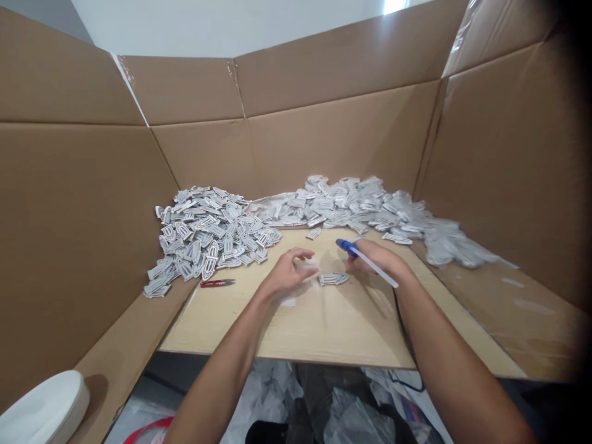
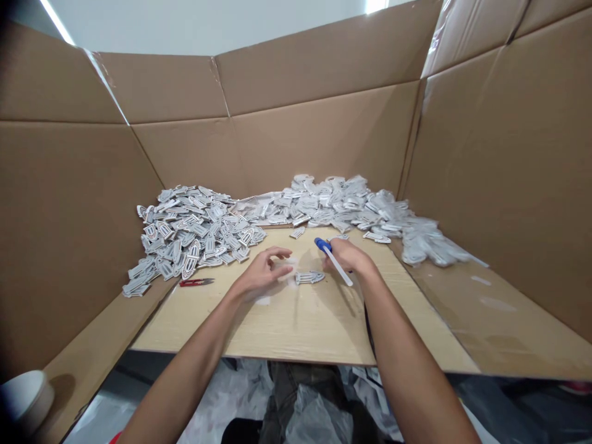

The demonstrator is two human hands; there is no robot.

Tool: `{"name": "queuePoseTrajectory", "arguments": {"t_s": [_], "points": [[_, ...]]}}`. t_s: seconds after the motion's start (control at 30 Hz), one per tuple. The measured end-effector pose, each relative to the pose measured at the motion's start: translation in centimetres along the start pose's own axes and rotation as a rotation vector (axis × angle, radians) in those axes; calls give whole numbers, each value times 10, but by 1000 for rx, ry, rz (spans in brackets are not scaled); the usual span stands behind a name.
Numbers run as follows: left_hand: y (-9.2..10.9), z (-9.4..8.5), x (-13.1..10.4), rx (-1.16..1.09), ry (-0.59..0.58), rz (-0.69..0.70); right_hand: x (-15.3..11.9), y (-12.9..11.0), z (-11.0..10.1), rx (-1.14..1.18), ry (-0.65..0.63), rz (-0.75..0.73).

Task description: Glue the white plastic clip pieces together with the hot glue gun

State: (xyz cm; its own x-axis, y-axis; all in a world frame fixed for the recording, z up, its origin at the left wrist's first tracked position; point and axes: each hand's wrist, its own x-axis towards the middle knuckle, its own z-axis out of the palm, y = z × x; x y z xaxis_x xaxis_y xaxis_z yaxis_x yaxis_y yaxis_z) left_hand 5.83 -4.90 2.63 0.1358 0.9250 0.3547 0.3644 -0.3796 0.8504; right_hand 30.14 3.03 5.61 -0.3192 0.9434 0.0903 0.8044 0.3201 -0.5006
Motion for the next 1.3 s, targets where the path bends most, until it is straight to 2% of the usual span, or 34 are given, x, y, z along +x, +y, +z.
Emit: {"name": "queuePoseTrajectory", "arguments": {"t_s": [0.1,0.13,0.23,0.33,0.43,0.5,0.6,0.67,0.8,0.9,1.03,1.17,1.3], "points": [[5,11,-3,61,-175,118,2,-3,0,-81,-83,-11],[6,16,-3,91,-208,141,3,-6,1,-105,-66,0],[3,26,-1,171,-210,148,6,-12,6,-147,-30,33],[-1,21,3,140,-79,84,8,-12,12,-142,-5,54],[-5,-2,10,-43,181,-81,8,-12,17,-75,38,52],[-7,-20,14,-253,333,-214,7,-15,22,29,27,-10],[-9,-42,19,-615,374,-299,2,-30,34,203,-31,-185],[-9,-47,20,-804,362,-332,-2,-44,45,234,-49,-260],[-9,-48,22,-975,373,-382,-6,-64,62,142,-52,-288],[-7,-48,20,-1043,356,-362,-6,-64,65,154,-45,-273],[-5,-46,17,-1017,326,-346,-4,-56,59,298,-11,-273],[-8,-33,16,-870,337,-349,-4,-54,53,450,119,-228],[-11,-21,15,-703,292,-381,-2,-55,50,567,156,-195]]}}
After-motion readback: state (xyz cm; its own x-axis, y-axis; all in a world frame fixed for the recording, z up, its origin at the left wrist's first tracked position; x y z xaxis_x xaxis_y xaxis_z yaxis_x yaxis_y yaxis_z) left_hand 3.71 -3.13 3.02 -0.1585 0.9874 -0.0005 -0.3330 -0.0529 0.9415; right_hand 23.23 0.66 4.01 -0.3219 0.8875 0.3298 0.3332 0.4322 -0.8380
